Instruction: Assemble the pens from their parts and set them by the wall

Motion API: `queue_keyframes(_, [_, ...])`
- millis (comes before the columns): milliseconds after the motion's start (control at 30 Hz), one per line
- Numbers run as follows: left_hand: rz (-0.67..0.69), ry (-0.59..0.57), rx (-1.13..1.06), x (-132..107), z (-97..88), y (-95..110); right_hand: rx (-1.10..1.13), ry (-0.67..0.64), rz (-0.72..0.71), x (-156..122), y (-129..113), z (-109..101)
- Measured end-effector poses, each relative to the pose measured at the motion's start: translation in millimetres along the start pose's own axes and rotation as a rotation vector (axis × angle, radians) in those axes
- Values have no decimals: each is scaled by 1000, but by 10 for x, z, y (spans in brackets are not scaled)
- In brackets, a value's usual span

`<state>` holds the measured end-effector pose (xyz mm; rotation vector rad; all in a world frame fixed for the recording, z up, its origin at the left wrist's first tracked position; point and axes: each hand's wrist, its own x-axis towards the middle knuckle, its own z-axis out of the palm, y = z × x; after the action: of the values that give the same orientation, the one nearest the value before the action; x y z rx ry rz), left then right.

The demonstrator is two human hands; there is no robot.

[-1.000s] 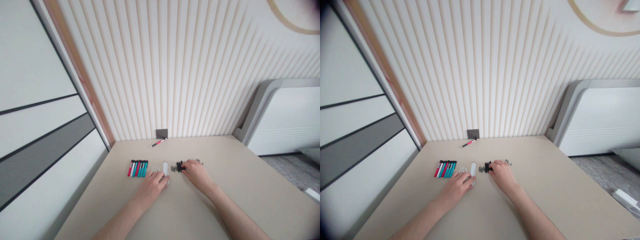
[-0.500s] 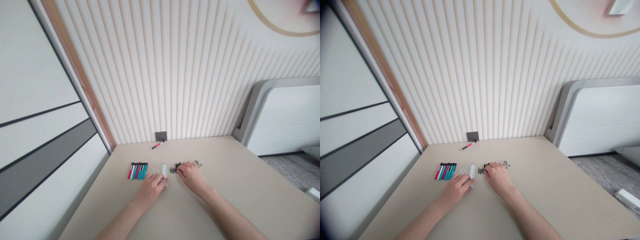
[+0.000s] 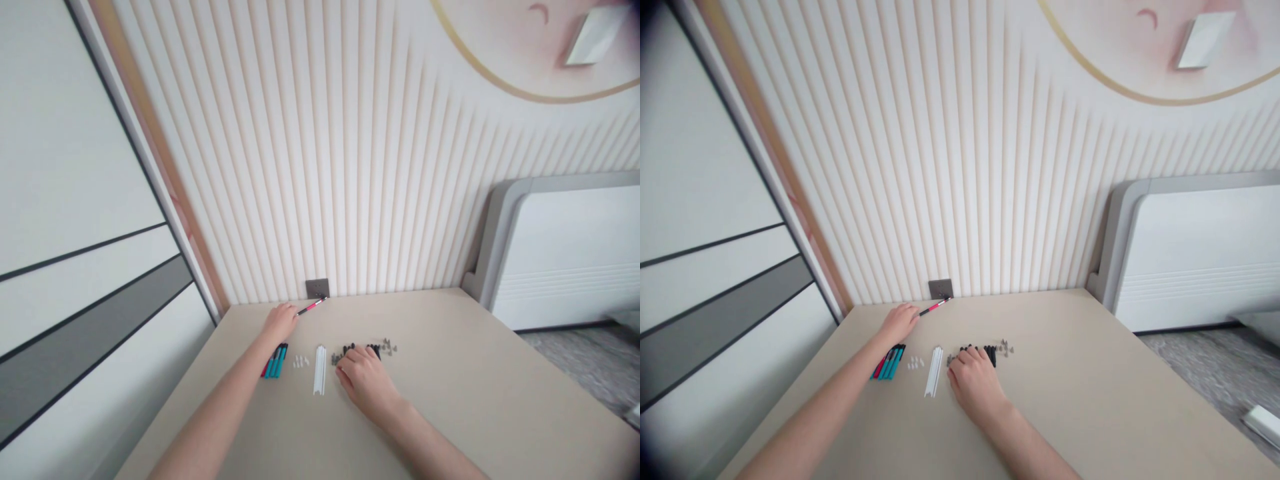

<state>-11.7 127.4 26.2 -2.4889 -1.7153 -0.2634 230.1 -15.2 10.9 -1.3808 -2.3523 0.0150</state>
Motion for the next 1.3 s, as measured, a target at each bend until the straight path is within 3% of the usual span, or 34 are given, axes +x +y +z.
queue_keyframes(200, [-100, 29, -34, 171, 232, -51, -6, 12, 16, 27, 47, 19])
queue_keyframes(367, [-50, 73, -99, 154, 154, -19, 11, 1, 17, 24, 42, 21])
queue_keyframes(533, [77, 129, -170, -267, -69, -48, 152, 116, 104, 21, 78, 2])
queue_keyframes(600, [153, 239, -239, -526, -117, -48, 243, 217, 160, 23, 107, 7])
queue_keyframes(667, [196, 287, -268, -776, -126, -29, 325, 279, 199, 29, 136, 35])
queue_keyframes(800, [194, 363, -339, -1120, -76, 70, 458, 280, 175, 46, 155, 143])
queue_keyframes(1000, [258, 320, -374, -1208, -24, 241, 578, 235, 152, 26, 104, 247])
queue_keyframes(1167, [258, 309, -360, -1219, -43, 242, 611, 226, 183, -7, 110, 234])
queue_keyframes(1300, [271, 333, -355, -1241, -63, 236, 617, 140, 96, -13, 76, 168])
